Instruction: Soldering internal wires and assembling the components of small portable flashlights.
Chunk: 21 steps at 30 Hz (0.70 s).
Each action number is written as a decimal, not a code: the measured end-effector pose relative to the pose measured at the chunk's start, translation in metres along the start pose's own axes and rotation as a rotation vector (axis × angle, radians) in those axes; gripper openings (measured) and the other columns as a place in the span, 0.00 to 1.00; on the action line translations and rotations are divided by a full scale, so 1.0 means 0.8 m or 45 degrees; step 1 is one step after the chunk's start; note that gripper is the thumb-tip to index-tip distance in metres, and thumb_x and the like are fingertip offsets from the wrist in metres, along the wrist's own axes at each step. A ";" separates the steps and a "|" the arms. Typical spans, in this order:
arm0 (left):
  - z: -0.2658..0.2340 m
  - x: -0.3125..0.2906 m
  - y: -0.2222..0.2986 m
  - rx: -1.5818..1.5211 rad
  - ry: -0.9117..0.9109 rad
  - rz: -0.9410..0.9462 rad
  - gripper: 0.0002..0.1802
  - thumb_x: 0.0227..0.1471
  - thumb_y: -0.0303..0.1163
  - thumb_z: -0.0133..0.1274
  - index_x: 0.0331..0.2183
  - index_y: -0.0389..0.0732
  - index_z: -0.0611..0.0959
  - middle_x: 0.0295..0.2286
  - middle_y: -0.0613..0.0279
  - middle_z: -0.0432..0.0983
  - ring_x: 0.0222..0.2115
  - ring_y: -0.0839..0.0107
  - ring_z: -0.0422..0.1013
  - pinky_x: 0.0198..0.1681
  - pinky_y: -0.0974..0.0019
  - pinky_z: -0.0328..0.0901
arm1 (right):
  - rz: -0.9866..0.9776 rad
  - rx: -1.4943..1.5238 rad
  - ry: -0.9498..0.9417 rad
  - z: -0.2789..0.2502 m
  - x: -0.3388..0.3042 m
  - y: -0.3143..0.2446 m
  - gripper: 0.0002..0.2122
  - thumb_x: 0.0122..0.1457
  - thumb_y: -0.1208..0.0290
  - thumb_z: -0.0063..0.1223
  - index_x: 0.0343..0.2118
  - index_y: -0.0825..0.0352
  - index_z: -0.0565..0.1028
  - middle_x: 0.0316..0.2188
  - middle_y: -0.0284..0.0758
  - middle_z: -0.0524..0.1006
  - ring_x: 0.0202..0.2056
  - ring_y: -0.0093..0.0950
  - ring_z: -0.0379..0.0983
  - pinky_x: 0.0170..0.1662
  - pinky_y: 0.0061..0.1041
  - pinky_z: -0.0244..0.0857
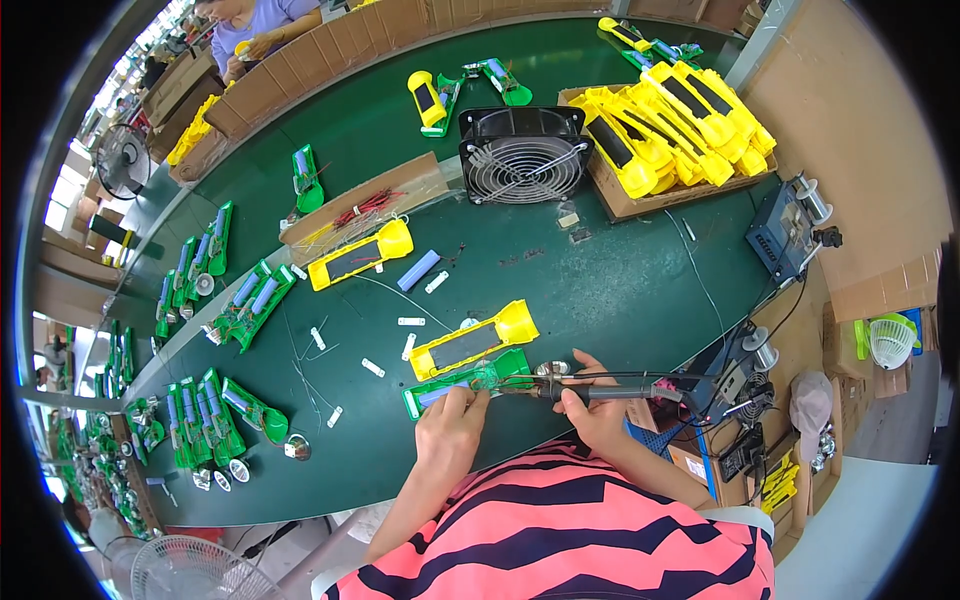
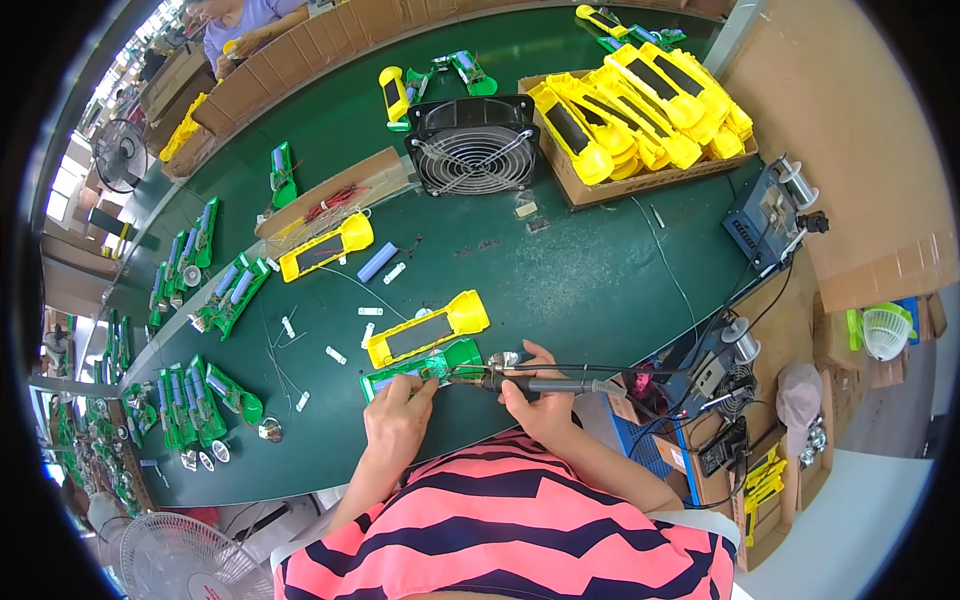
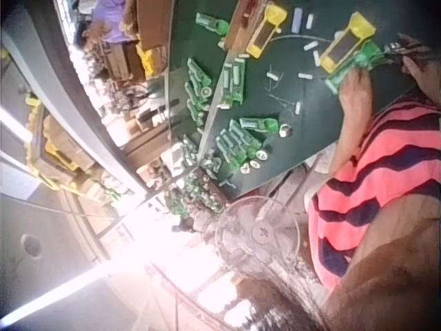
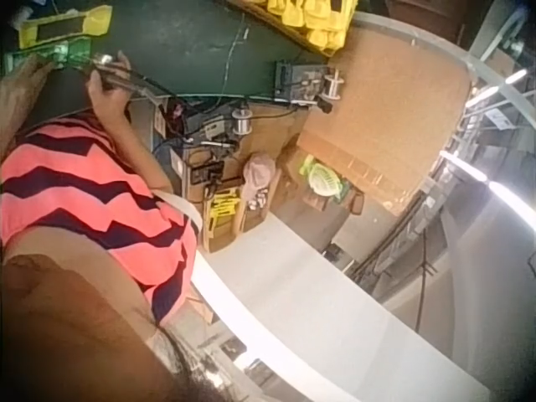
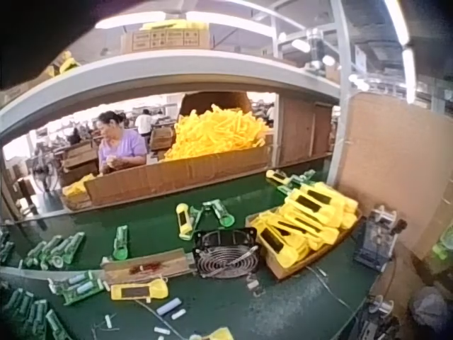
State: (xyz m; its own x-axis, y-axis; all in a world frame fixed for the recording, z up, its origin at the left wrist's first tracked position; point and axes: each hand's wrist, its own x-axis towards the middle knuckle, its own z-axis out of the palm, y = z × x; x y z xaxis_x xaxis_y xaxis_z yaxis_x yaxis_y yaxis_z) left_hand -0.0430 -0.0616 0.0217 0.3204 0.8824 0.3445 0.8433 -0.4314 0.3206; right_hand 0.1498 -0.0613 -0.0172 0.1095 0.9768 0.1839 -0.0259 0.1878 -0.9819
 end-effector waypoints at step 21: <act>-0.014 0.009 -0.012 -0.176 0.251 -0.221 0.08 0.35 0.24 0.55 0.26 0.39 0.78 0.21 0.62 0.69 0.22 0.65 0.66 0.25 0.66 0.61 | 0.205 0.214 0.151 -0.020 -0.004 -0.013 0.09 0.49 0.81 0.44 0.35 0.74 0.66 0.45 0.49 0.63 0.21 0.24 0.72 0.23 0.14 0.66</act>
State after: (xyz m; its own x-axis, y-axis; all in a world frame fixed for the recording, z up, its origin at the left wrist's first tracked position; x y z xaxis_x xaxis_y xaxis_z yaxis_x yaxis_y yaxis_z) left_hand -0.0535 -0.0532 0.0309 0.0752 0.8976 0.4344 0.8070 -0.3107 0.5023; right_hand 0.1658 -0.0678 -0.0081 0.2061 0.9785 0.0096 -0.2160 0.0550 -0.9748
